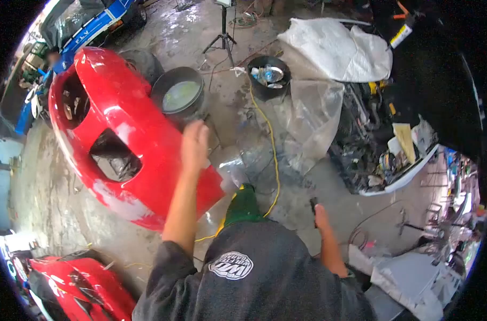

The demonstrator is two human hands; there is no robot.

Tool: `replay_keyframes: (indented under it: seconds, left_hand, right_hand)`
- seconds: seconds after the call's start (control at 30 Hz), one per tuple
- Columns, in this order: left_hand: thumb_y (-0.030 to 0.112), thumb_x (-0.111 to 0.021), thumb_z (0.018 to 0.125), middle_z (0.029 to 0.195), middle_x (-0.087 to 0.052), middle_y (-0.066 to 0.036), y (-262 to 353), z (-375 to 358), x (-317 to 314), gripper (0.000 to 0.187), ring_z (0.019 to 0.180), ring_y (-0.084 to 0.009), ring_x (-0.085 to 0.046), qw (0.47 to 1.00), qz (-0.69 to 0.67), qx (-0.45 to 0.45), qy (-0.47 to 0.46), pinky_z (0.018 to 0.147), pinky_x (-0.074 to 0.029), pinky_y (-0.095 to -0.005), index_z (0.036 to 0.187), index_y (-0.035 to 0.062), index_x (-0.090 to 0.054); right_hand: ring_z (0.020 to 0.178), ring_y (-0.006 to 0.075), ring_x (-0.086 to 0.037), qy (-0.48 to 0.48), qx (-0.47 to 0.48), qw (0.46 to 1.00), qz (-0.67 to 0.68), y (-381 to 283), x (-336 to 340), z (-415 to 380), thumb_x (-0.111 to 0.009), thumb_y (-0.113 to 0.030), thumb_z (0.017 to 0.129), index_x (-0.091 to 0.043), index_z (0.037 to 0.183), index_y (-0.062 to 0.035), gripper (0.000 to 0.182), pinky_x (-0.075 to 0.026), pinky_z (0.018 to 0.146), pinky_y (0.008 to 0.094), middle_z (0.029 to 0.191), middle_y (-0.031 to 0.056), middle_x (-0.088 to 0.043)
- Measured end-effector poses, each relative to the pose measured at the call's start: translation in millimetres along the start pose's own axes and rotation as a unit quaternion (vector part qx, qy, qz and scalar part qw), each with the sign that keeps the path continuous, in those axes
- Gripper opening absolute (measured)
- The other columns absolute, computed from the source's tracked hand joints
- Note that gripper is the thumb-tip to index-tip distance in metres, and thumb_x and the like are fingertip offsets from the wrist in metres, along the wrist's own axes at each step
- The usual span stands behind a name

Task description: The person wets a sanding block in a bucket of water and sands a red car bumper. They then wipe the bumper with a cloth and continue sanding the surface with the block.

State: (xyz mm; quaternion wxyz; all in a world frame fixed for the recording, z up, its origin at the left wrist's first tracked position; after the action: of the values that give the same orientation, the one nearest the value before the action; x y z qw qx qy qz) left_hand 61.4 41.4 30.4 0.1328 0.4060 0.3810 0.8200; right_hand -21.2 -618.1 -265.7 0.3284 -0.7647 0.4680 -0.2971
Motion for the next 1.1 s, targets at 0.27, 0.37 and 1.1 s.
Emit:
replay_keyframes:
  seconds: [0.27, 0.37, 1.1]
  left_hand:
    - [0.031, -0.059, 0.095, 0.118, -0.072, -0.024, -276.8, 210.4, -146.7, 0.04, 0.113, -0.0407, -0.069, 0.926, 0.24, 0.159, -0.246, 0.094, -0.053, -0.0485, 0.117, 0.0002, -0.072]
    - [0.029, -0.061, 0.092, 0.122, -0.072, -0.022, -335.9, 192.6, -218.8, 0.04, 0.115, -0.038, -0.069, 0.859, 0.283, 0.175, -0.39, 0.094, -0.053, -0.0487, 0.119, 0.0023, -0.073]
    - [0.011, -0.055, 0.094, 0.123, -0.067, -0.023, -85.1, 130.2, -53.1, 0.039, 0.116, -0.0411, -0.064, 0.929, 0.122, 0.349, 0.026, 0.097, -0.053, -0.0525, 0.132, 0.0067, -0.065]
  right_hand:
    - [0.112, 0.0427, -0.063, 0.128, -0.085, 0.938, -0.311, -62.8, 47.6, 2.7, -0.039, -0.044, 0.11, -0.062, 0.133, -0.0007, 0.054, -0.047, 0.099, 0.0508, 0.125, 0.027, -0.065]
    - [0.106, 0.0431, -0.063, 0.149, -0.1, 0.938, -0.295, -49.8, 76.5, 17.7, -0.039, -0.044, 0.11, -0.062, 0.13, -0.001, 0.053, -0.047, 0.095, 0.0514, 0.119, 0.0262, -0.066]
    - [0.122, 0.0374, -0.059, -0.428, 0.495, 0.626, -0.424, -707.3, -427.7, 246.6, -0.055, -0.026, 0.105, -0.056, 0.147, -0.0059, 0.046, -0.045, 0.107, 0.0409, 0.129, 0.0231, -0.062]
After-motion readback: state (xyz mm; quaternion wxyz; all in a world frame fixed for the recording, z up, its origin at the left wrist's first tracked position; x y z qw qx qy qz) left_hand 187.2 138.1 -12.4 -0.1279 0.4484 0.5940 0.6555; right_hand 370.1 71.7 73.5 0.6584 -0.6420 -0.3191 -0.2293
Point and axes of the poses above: each hand's wrist, its own z-axis towards the middle knuckle, its own x-axis out of the back of the hand, y = z × x, the point moved 8 cm from there along z, towards the middle knuckle
